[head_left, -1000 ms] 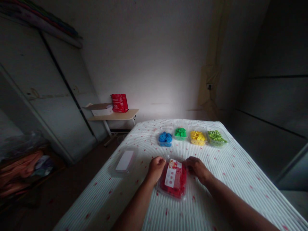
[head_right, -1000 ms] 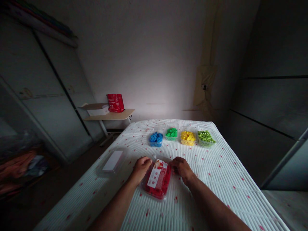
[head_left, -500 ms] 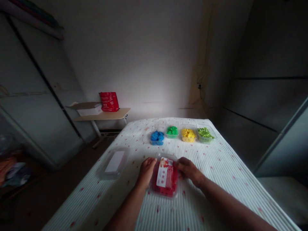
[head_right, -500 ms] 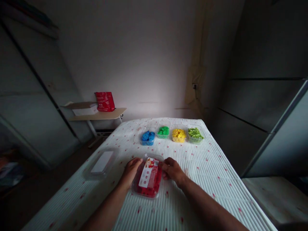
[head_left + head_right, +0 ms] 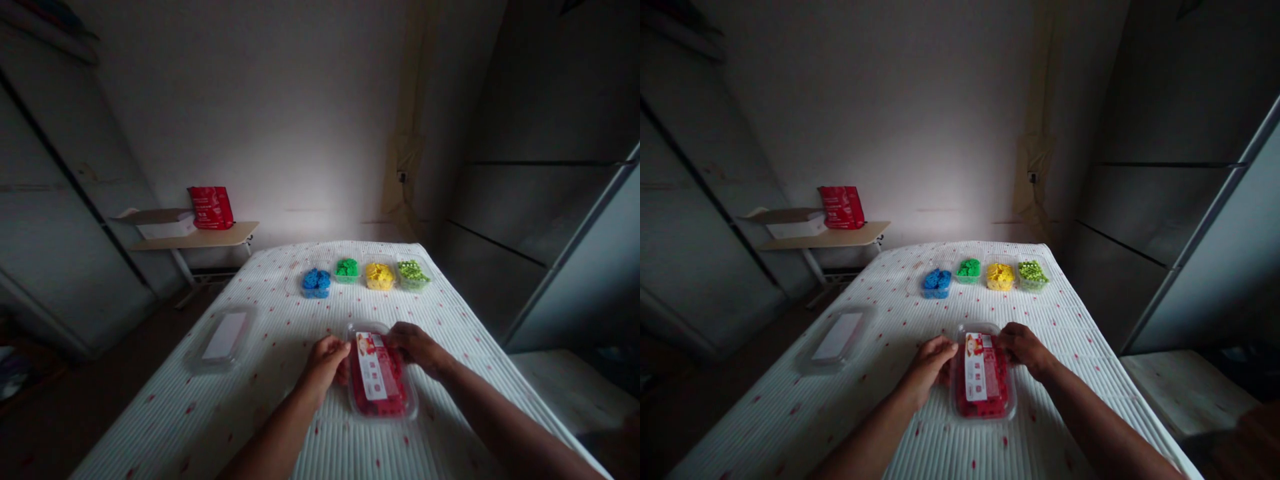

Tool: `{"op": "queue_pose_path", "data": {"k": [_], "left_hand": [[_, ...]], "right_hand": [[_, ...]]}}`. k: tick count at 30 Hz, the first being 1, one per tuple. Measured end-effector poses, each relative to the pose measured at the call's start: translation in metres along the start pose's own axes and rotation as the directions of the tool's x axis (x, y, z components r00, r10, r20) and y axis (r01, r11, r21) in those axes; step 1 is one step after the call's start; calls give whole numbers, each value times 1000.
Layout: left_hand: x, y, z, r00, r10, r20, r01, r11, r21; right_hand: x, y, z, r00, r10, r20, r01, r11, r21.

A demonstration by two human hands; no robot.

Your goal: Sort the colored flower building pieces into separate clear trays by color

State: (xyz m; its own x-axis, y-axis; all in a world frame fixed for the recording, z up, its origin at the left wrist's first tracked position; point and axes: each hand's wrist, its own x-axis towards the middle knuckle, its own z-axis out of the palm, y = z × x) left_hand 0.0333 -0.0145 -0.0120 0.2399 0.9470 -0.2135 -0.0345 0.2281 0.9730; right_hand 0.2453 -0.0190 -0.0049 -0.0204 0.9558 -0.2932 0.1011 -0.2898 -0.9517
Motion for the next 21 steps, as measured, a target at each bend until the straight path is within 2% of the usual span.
{"op": "queue_pose_path", "data": {"k": [8, 14, 21], "left_hand": [[8, -7, 0, 1000, -12, 1, 12, 1000, -29], [7, -12, 7, 998, 33, -60, -36, 998, -48], [7, -10, 14, 999, 35, 18, -35, 999, -6]], "right_hand": [[4, 4, 4, 1000, -14, 0, 14, 999, 39], [-1, 0, 2, 1000, -10, 3, 10, 999, 48], [-6, -1, -10, 1000, -2, 0, 2, 1000, -2]]}}
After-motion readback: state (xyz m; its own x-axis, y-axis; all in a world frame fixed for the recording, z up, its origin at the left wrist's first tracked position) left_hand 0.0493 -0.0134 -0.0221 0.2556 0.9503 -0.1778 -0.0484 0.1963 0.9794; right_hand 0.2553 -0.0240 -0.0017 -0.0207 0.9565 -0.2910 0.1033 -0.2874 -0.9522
